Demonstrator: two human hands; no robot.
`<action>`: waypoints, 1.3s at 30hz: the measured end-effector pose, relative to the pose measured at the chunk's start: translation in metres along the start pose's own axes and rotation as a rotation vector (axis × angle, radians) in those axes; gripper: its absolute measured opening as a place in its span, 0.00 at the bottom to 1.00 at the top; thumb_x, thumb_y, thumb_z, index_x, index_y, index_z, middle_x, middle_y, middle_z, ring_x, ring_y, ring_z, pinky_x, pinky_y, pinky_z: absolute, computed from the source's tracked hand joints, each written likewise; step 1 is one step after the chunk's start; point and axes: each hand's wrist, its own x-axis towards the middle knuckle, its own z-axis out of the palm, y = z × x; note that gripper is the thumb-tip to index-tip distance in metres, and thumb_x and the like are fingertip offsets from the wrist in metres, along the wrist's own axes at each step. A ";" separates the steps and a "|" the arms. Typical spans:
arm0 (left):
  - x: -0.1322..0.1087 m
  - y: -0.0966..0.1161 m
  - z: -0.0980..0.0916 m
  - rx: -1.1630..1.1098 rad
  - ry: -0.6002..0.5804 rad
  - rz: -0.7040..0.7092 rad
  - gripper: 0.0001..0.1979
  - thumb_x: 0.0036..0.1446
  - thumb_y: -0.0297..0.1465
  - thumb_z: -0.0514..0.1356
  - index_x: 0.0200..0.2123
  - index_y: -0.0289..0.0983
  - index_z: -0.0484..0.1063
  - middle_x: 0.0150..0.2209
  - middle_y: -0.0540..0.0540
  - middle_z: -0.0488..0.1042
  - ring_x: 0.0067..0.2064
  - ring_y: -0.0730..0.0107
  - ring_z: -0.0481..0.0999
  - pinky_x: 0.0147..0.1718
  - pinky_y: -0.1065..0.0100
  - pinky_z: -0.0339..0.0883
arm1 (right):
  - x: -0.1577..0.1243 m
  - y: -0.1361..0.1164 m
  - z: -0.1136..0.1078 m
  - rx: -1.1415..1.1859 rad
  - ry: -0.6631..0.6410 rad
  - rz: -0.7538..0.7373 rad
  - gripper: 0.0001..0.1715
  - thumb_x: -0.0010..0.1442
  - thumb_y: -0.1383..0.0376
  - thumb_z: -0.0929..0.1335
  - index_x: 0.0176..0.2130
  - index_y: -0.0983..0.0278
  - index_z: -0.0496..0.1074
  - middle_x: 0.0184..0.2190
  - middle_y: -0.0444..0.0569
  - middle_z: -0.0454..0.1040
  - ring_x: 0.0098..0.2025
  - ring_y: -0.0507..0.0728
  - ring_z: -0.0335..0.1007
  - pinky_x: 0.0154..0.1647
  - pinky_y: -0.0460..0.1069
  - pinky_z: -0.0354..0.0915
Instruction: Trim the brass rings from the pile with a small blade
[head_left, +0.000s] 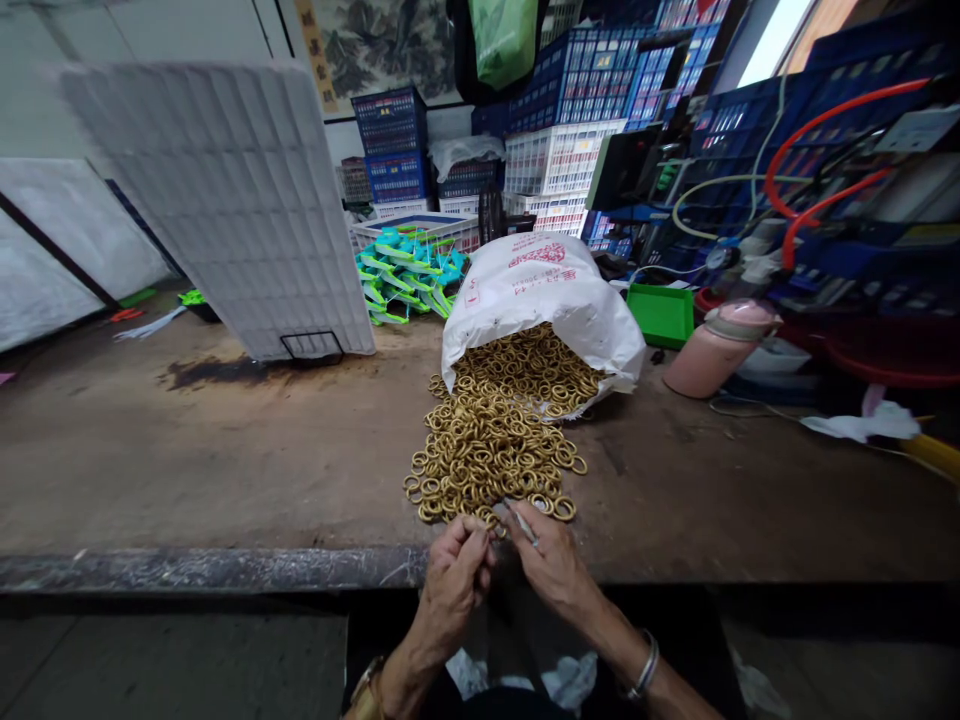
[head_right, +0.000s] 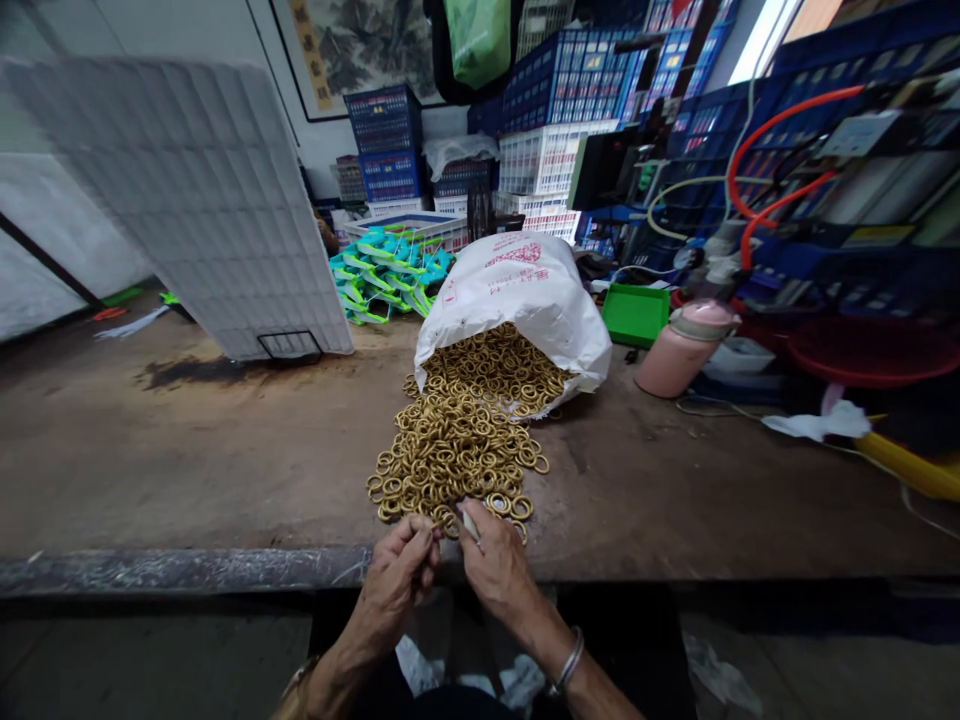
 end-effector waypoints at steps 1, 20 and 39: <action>0.000 0.001 0.000 0.001 -0.001 0.013 0.15 0.50 0.43 0.55 0.28 0.36 0.61 0.18 0.56 0.61 0.15 0.85 0.52 0.13 0.79 0.42 | -0.003 0.000 -0.001 -0.069 -0.026 -0.030 0.09 0.54 0.67 0.56 0.26 0.62 0.61 0.21 0.42 0.63 0.24 0.50 0.58 0.26 0.44 0.52; -0.022 0.012 0.003 0.009 -0.141 0.039 0.13 0.51 0.40 0.56 0.26 0.36 0.62 0.20 0.53 0.63 0.17 0.83 0.56 0.15 0.78 0.47 | -0.001 0.021 -0.018 -0.510 -0.016 0.061 0.11 0.52 0.72 0.57 0.32 0.63 0.64 0.23 0.46 0.70 0.24 0.52 0.64 0.24 0.46 0.45; -0.006 0.002 -0.008 -0.550 -0.169 -0.278 0.10 0.47 0.34 0.60 0.26 0.33 0.64 0.27 0.48 0.67 0.22 0.81 0.64 0.15 0.79 0.48 | 0.008 0.026 -0.021 -0.652 0.108 0.138 0.06 0.56 0.68 0.59 0.34 0.62 0.64 0.34 0.47 0.69 0.30 0.52 0.65 0.26 0.46 0.48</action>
